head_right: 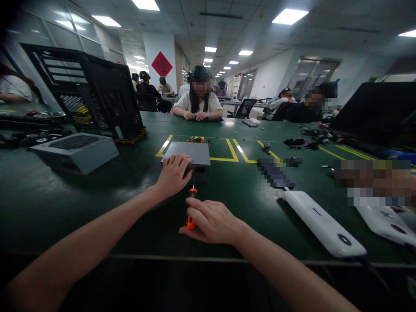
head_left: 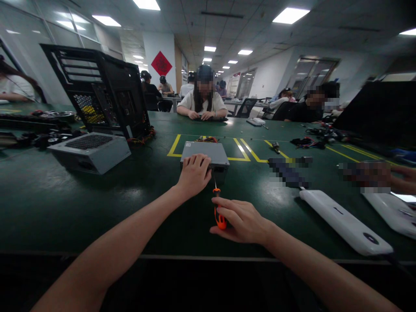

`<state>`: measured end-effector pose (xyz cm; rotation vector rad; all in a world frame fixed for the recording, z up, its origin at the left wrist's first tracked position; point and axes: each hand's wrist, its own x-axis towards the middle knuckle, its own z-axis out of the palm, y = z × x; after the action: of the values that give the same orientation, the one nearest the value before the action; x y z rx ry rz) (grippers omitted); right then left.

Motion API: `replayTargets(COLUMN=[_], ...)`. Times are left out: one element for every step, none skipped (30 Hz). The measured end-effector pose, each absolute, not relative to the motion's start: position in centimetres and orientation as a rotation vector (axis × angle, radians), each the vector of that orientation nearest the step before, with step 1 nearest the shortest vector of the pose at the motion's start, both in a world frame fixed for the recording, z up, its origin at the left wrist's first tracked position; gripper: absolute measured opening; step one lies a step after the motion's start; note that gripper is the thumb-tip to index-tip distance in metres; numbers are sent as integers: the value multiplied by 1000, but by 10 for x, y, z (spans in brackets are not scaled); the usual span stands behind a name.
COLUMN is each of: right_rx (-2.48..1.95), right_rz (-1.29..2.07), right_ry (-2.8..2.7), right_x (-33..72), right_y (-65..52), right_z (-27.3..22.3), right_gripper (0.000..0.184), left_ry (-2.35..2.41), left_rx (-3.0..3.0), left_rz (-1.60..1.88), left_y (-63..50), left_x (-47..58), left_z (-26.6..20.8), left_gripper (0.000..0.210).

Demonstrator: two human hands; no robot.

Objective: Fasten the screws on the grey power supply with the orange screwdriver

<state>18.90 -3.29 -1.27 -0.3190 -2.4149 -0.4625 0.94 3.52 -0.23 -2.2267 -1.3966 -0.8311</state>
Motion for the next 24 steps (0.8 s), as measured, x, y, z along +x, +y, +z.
replayTargets(right_rx=[-318,-319,-323,-326,-325,-323,-321,-318,-314,-316,-318,-320,-320,-322,-326,-330,-329,-327,-324,-322,-324,-332,-349,-370], right_rz=[-444,-441,-454,-476,-503,-525,-534,-531,-514,-486,-452,-421,-401,-399,-415,-445,-481,-516,-540,-548,-542,-524,-495,-463], right_ry=[-2440,-2468,-2491,-2506,-2511,-2508,-2498,-2484,-2469,-2453,-2444,-2445,-2457,-2477,-2497,-2511,-2515,-2506,-2490,-2474,-2453,-2429,-2401,-2375], right_x=[189,189,188,188,188,187,187,187,187,187,187,187,187,187,187,187,187,187,187,187,187,187,188,188], right_y=[-33,-34,-34,-35,-35,-35,-34,-34,-33,-32,-32,-32,-32,-33,-33,-34,-35,-35,-35,-34,-33,-32,-31,-30], right_z=[-12,-10,-9,-7,-7,-6,-7,-8,-9,-10,-11,-11,-11,-10,-9,-8,-6,-6,-5,-6,-6,-7,-9,-10], right_gripper=[33,33,34,35,35,35,35,34,33,32,32,32,32,32,33,34,35,36,35,34,33,33,34,35], left_ry=[-1397,-1397,-1397,-1398,-1399,-1400,-1402,-1404,-1404,-1404,-1404,-1403,-1402,-1401,-1402,-1401,-1399,-1397,-1394,-1392,-1391,-1391,-1394,-1396], left_rx=[-2227,-2228,-2229,-2231,-2231,-2232,-2233,-2235,-2238,-2240,-2240,-2240,-2238,-2235,-2231,-2228,-2227,-2227,-2228,-2230,-2232,-2232,-2230,-2228], left_rz=[-835,-839,-842,-846,-848,-849,-849,-849,-847,-845,-843,-842,-840,-840,-840,-841,-840,-839,-839,-839,-839,-839,-839,-838], left_y=[35,35,35,35,35,35,35,35,35,35,35,35,35,35,35,35,35,35,35,35,35,35,35,35], left_x=[10,10,10,10,10,10,10,10,10,9,9,9,9,9,9,10,10,10,10,10,10,10,10,10], left_z=[-2,-2,-2,-2,-2,-2,-2,-2,-2,-2,-2,-2,-2,-3,-3,-3,-3,-3,-2,-2,-2,-2,-2,-2], left_gripper=[27,27,27,27,27,27,27,27,27,27,27,27,27,27,27,27,28,28,27,27,27,27,27,27])
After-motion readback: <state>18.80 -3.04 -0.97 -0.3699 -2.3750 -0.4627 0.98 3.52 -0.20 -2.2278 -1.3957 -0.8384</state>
